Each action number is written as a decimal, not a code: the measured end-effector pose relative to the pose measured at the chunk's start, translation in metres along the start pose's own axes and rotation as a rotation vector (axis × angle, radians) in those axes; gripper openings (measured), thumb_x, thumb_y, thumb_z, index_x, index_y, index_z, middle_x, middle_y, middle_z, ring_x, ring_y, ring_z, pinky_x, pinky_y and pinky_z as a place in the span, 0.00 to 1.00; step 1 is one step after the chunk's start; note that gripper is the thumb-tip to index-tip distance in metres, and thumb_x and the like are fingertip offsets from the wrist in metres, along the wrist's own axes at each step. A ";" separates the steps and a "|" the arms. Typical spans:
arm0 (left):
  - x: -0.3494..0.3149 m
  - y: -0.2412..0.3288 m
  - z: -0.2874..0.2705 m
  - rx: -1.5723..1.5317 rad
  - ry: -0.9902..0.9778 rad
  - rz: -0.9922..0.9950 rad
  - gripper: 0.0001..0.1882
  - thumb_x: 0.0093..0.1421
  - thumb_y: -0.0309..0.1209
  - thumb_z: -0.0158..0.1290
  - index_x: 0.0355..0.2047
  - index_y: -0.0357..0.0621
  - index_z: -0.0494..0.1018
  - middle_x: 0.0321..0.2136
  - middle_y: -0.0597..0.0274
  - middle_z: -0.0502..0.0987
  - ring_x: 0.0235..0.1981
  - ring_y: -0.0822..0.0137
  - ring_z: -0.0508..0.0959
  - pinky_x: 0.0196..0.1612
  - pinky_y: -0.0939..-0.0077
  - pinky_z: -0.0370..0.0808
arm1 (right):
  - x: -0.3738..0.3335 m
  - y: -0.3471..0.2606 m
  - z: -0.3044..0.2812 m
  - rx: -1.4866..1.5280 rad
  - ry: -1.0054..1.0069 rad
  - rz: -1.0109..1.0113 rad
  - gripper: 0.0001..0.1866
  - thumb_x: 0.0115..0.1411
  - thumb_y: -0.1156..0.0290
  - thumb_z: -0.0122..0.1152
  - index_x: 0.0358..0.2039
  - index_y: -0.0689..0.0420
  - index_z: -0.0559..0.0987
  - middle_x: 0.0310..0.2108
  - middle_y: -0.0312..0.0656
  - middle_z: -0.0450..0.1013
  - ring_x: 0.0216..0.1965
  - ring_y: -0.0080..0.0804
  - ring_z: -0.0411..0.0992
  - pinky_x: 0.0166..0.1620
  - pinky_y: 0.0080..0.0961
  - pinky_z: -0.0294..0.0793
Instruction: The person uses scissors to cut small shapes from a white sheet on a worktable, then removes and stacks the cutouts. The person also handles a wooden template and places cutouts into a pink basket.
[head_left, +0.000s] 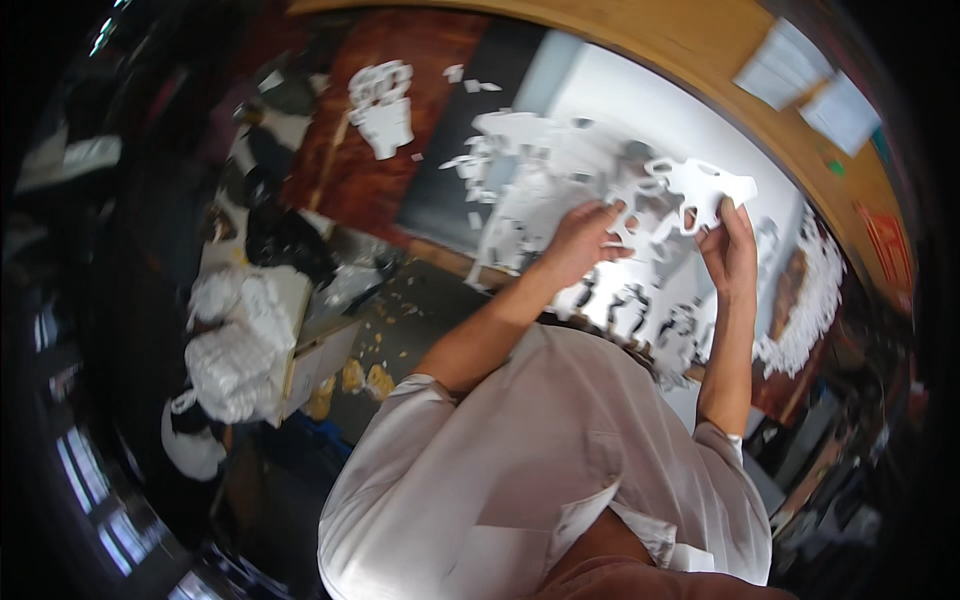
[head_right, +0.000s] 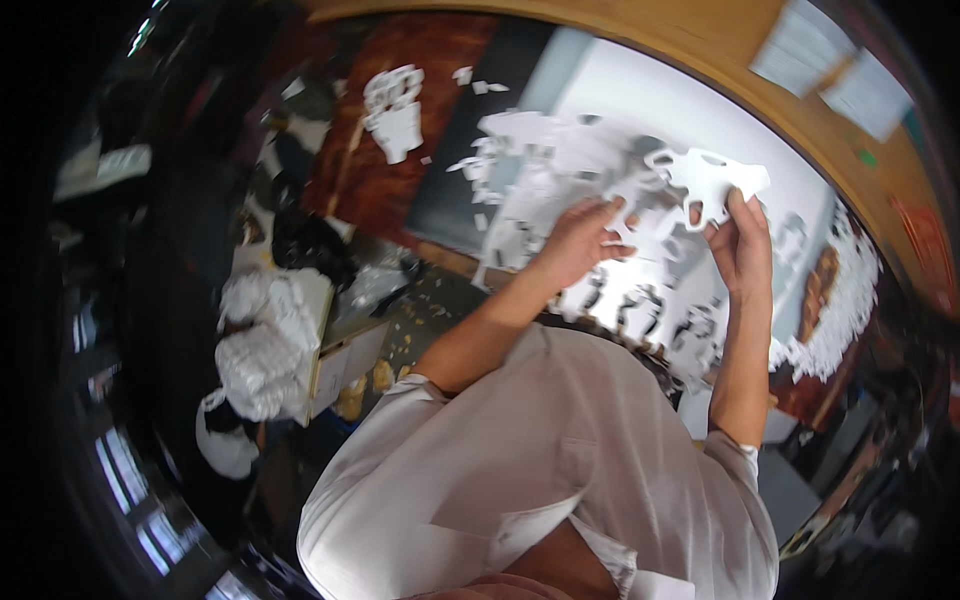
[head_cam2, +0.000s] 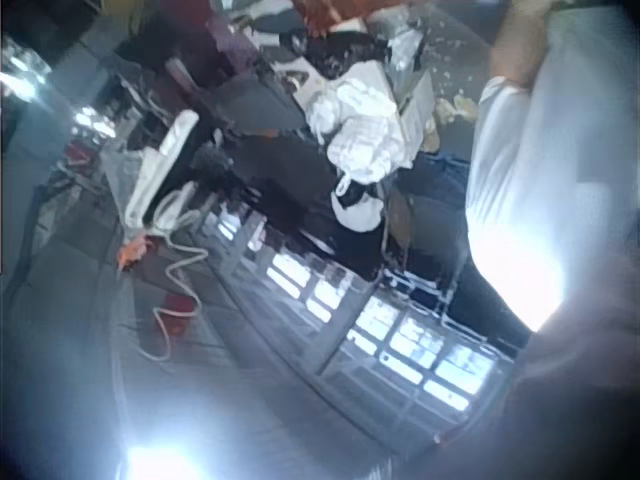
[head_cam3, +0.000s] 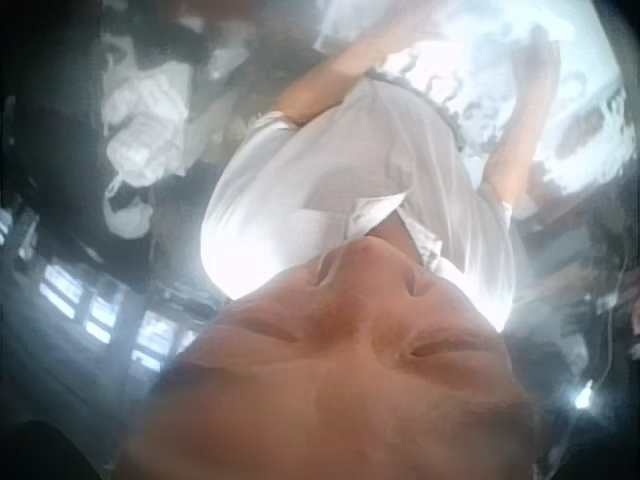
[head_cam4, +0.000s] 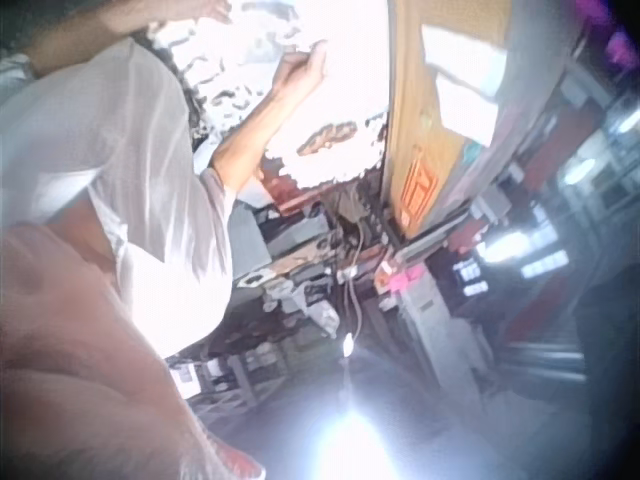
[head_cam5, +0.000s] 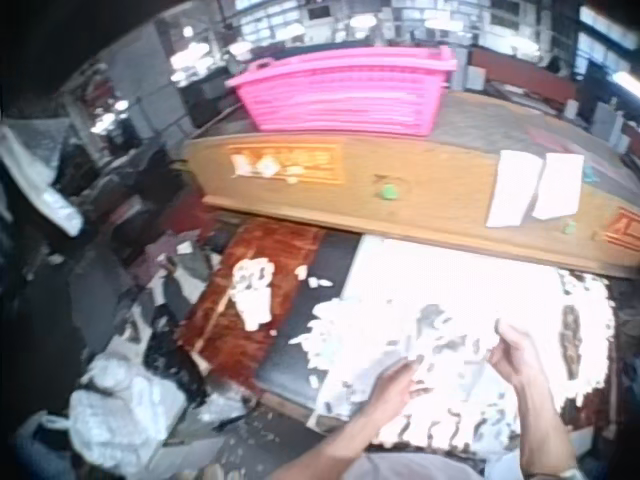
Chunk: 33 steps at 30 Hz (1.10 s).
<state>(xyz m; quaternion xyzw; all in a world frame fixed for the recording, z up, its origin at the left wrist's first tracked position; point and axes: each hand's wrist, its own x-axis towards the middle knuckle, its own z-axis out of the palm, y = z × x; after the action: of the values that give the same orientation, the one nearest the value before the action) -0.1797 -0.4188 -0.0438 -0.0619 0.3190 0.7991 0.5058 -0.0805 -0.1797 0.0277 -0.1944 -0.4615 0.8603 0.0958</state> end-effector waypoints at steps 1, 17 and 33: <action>-0.010 0.005 -0.014 0.005 0.034 0.008 0.19 0.72 0.40 0.56 0.55 0.40 0.71 0.46 0.55 0.79 0.42 0.63 0.80 0.45 0.59 0.86 | 0.006 0.017 0.024 -0.042 0.068 0.029 0.16 0.75 0.66 0.55 0.57 0.60 0.76 0.49 0.45 0.79 0.46 0.36 0.81 0.46 0.36 0.87; -0.027 0.209 -0.271 0.832 1.042 1.084 0.18 0.70 0.29 0.51 0.56 0.30 0.75 0.48 0.47 0.81 0.48 0.59 0.80 0.54 0.67 0.76 | 0.212 0.087 0.338 -0.951 -0.543 -0.482 0.16 0.70 0.68 0.61 0.57 0.55 0.80 0.52 0.38 0.80 0.53 0.29 0.76 0.55 0.27 0.74; -0.015 0.235 -0.284 2.001 1.016 0.542 0.33 0.63 0.40 0.60 0.68 0.44 0.69 0.69 0.29 0.61 0.71 0.33 0.60 0.72 0.49 0.61 | 0.055 0.107 0.116 -1.140 0.046 -0.150 0.14 0.68 0.78 0.57 0.52 0.60 0.84 0.52 0.44 0.80 0.50 0.35 0.78 0.54 0.26 0.76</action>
<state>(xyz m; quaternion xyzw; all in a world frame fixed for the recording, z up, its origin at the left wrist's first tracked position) -0.4355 -0.6596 -0.1566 0.1226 0.9793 0.1541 -0.0462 -0.1776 -0.3081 -0.0163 -0.2006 -0.8626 0.4621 0.0466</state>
